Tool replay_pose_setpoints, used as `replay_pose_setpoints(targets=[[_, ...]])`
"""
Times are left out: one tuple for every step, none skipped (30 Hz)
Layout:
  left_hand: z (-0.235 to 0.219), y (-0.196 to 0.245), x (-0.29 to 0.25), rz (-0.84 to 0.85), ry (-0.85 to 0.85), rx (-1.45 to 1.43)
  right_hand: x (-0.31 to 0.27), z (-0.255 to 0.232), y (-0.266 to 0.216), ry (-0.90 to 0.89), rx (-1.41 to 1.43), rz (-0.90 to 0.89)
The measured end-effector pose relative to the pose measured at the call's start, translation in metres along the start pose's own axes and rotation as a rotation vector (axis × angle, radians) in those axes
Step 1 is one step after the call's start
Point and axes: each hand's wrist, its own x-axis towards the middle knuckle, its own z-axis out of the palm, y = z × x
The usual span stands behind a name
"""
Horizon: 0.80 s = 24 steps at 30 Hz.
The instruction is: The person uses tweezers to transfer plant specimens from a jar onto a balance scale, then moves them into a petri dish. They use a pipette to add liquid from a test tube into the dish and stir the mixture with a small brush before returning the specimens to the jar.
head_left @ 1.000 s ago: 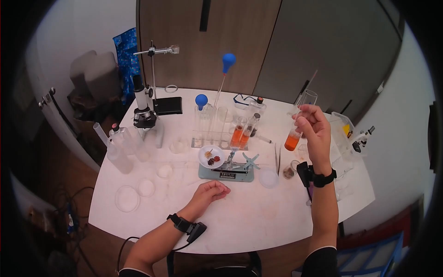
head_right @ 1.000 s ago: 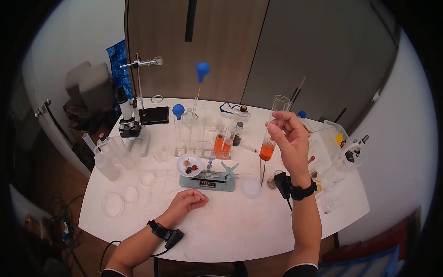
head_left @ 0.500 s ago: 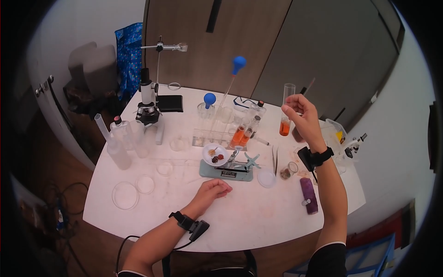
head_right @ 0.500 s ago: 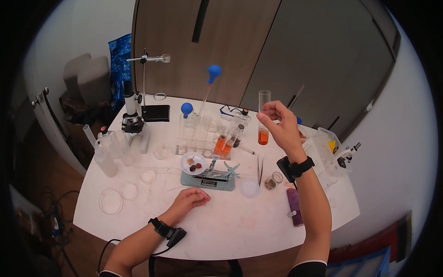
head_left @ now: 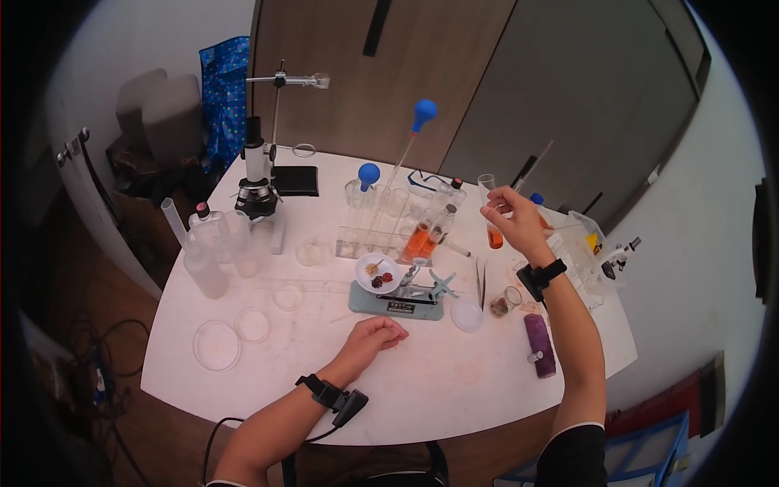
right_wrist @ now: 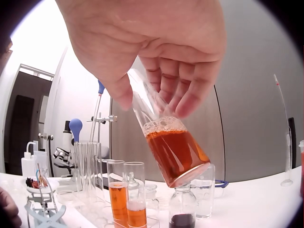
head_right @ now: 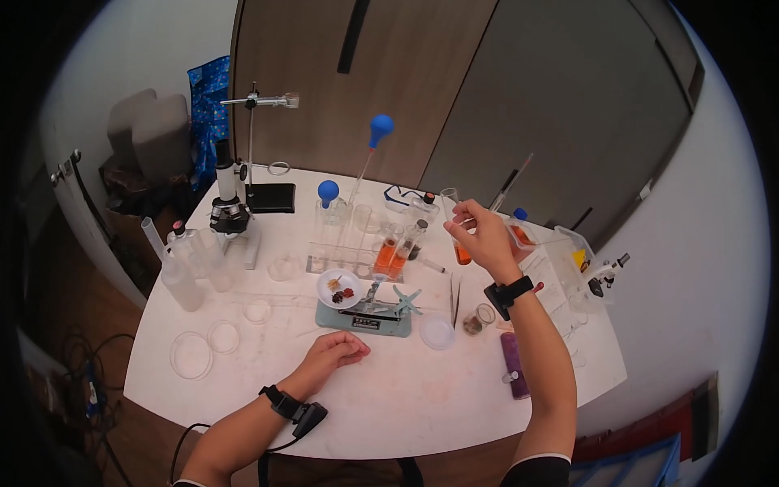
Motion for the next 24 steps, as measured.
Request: replay_pose_setpoints(targets=[[0.000,0.000,0.000,-0.002,0.002,-0.001,-0.001,0.002,0.002,-0.006,-0.027,-0.007],[0.000,0.001,0.000,-0.005,0.005,-0.001,-0.001,0.004,0.004,-0.012,-0.053,-0.014],[-0.001,0.000,0.000,-0.006,0.004,0.002,-0.002,0.005,0.004,-0.018,-0.079,-0.021],[-0.001,0.000,0.000,-0.006,0.003,0.005,-0.003,0.006,0.002,-0.037,-0.106,-0.009],[-0.001,0.000,0.001,-0.007,0.002,0.008,-0.004,0.007,-0.001,-0.056,-0.133,0.002],[-0.001,0.000,0.001,-0.010,0.003,0.007,-0.005,0.008,-0.002,-0.075,-0.160,0.014],[-0.001,0.001,0.000,-0.012,0.003,0.006,-0.005,0.009,0.001,-0.085,-0.176,0.011],[0.000,0.001,0.000,-0.015,0.003,0.006,-0.006,0.012,0.005,-0.094,-0.191,0.009],[0.000,0.001,0.001,-0.016,0.005,0.005,-0.006,0.013,0.007,-0.103,-0.207,0.006],[-0.001,0.001,0.001,-0.018,0.006,0.005,-0.007,0.014,0.008,-0.110,-0.226,0.010],[-0.001,0.001,0.001,-0.020,0.006,0.005,-0.008,0.015,0.007,-0.116,-0.244,0.013],[-0.001,0.001,0.001,-0.018,0.005,0.005,-0.009,0.016,0.007,-0.124,-0.262,0.016],[-0.001,0.001,0.001,-0.017,0.004,0.004,-0.009,0.016,0.008,-0.121,-0.269,0.000],[-0.001,0.001,0.001,-0.015,0.002,0.004,-0.010,0.017,0.009,-0.119,-0.275,-0.016],[-0.001,0.001,0.001,-0.016,0.003,0.004,-0.010,0.018,0.010,-0.117,-0.282,-0.031],[-0.001,0.000,0.001,-0.015,0.004,0.003,-0.011,0.019,0.011,-0.121,-0.288,-0.032],[-0.002,0.000,0.001,-0.015,0.005,0.002,-0.011,0.020,0.011,-0.125,-0.295,-0.032],[-0.002,0.000,0.001,-0.014,0.004,0.002,-0.011,0.020,0.011,-0.130,-0.301,-0.034],[-0.001,0.000,0.001,-0.014,0.004,0.001,-0.011,0.021,0.011,-0.139,-0.307,-0.034],[-0.001,0.000,0.001,-0.014,0.003,0.000,-0.011,0.022,0.010,-0.147,-0.314,-0.035],[-0.001,0.000,0.001,-0.015,0.004,-0.002,-0.011,0.022,0.010,-0.156,-0.321,-0.036],[-0.001,0.000,0.001,-0.017,0.005,-0.003,-0.011,0.023,0.010,-0.158,-0.330,-0.042],[-0.001,0.000,0.001,-0.018,0.005,-0.005,-0.011,0.023,0.011,-0.160,-0.340,-0.048],[-0.001,0.000,0.001,-0.015,0.004,-0.008,-0.012,0.023,0.011,-0.162,-0.349,-0.055]])
